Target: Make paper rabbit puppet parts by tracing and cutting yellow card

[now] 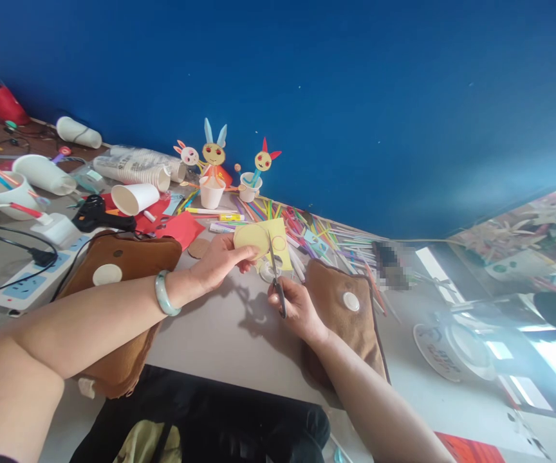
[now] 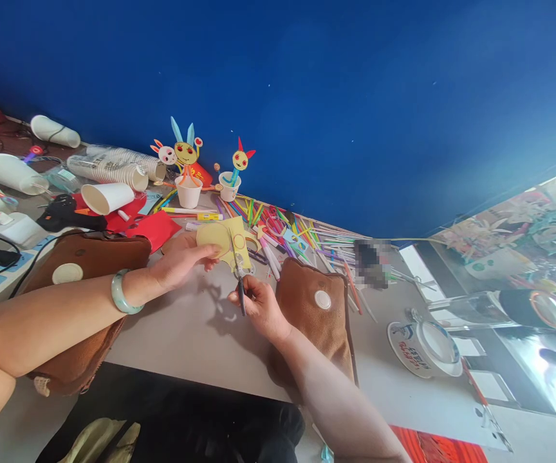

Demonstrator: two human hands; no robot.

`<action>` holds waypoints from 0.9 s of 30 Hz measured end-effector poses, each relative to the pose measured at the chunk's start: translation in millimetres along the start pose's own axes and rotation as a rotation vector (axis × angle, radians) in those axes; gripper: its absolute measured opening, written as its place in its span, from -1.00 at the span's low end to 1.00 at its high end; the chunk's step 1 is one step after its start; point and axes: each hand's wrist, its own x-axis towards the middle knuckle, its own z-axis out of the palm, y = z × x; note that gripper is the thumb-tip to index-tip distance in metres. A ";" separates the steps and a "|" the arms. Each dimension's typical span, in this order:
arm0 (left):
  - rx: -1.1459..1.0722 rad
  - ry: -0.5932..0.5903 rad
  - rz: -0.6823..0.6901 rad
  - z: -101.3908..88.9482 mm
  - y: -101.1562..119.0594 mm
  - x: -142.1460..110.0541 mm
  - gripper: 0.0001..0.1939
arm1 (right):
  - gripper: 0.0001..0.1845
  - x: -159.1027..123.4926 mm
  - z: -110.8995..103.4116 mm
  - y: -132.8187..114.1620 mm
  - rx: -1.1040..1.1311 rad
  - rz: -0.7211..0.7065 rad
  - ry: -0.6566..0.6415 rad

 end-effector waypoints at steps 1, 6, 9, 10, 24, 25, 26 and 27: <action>-0.005 0.004 -0.001 0.3 0.7 0.1 -0.76 | -0.36 0.0 -0.1 0.2 -0.004 -0.001 0.000; -0.015 0.017 -0.008 1.1 1.3 1.0 -0.68 | -0.35 0.4 0.4 -0.1 0.017 0.003 -0.008; 0.001 0.011 -0.012 1.1 0.4 1.3 -0.69 | -0.33 0.9 1.2 -1.4 0.032 0.005 -0.020; 0.004 0.001 -0.010 1.1 0.2 1.2 -0.70 | -0.33 1.1 1.4 -1.8 0.034 0.003 -0.021; 0.073 -0.168 0.028 -2.6 -2.3 -1.6 -0.72 | -0.33 1.1 -1.5 -0.5 0.005 -0.022 -0.010; 0.070 -0.168 0.027 -2.6 -2.2 -1.6 -0.72 | -0.33 1.1 -1.6 -0.7 0.001 -0.022 -0.010; 0.069 -0.168 0.026 -2.6 -2.1 -1.6 -0.72 | -0.33 1.1 -1.7 -1.0 -0.006 -0.022 -0.011; 0.071 -0.168 0.025 -2.6 -2.0 -1.4 -0.72 | -0.33 1.1 -1.8 -1.2 -0.012 -0.021 -0.013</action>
